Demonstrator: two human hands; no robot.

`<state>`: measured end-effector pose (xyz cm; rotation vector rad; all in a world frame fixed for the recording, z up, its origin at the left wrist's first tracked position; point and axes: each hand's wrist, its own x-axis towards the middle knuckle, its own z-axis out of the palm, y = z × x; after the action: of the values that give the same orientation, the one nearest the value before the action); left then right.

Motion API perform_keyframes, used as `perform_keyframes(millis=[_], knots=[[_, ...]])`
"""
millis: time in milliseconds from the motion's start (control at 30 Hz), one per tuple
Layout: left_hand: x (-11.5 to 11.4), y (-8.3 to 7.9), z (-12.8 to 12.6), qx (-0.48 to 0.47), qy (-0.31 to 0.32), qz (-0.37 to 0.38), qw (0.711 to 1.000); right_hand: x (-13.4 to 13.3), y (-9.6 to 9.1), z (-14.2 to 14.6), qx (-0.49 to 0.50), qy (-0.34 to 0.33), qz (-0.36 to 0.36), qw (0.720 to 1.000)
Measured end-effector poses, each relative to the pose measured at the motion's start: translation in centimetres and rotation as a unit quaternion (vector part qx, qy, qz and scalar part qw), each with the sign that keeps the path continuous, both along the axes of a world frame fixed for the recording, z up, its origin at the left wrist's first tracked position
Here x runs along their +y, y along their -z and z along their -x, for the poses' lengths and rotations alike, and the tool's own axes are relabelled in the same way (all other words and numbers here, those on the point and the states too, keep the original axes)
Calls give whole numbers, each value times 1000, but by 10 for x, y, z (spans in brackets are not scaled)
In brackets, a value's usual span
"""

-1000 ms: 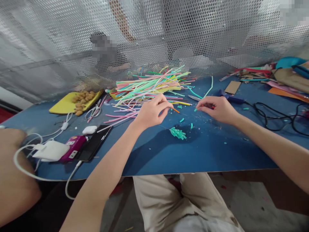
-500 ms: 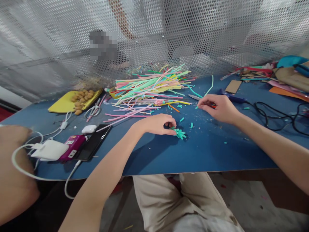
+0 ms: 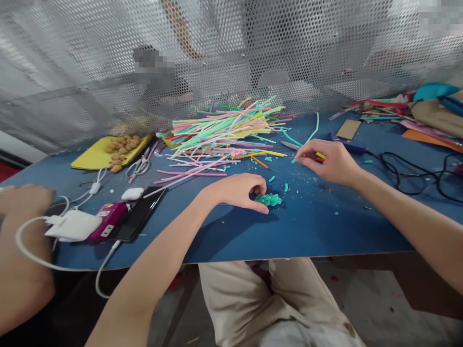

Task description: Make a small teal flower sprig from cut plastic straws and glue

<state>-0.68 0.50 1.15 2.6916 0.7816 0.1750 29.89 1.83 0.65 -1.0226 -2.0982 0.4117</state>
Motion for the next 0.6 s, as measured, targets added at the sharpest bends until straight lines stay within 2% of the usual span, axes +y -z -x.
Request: perform_keyframes(millis=[267,333,467,600], knots=[[14,5,6,41,-5,52,998,0,-1,1,-3,-2,11,1000],[19,9,5,24,-23,24,999,0,-2,0,2,-8,4,1000],[27,21,4,-27,-62,-79,995,0,-3,-1,9,-8,-21,1000],[32,30,2,-103,-62,-165,979,2,1,-2,18,-18,-72,997]])
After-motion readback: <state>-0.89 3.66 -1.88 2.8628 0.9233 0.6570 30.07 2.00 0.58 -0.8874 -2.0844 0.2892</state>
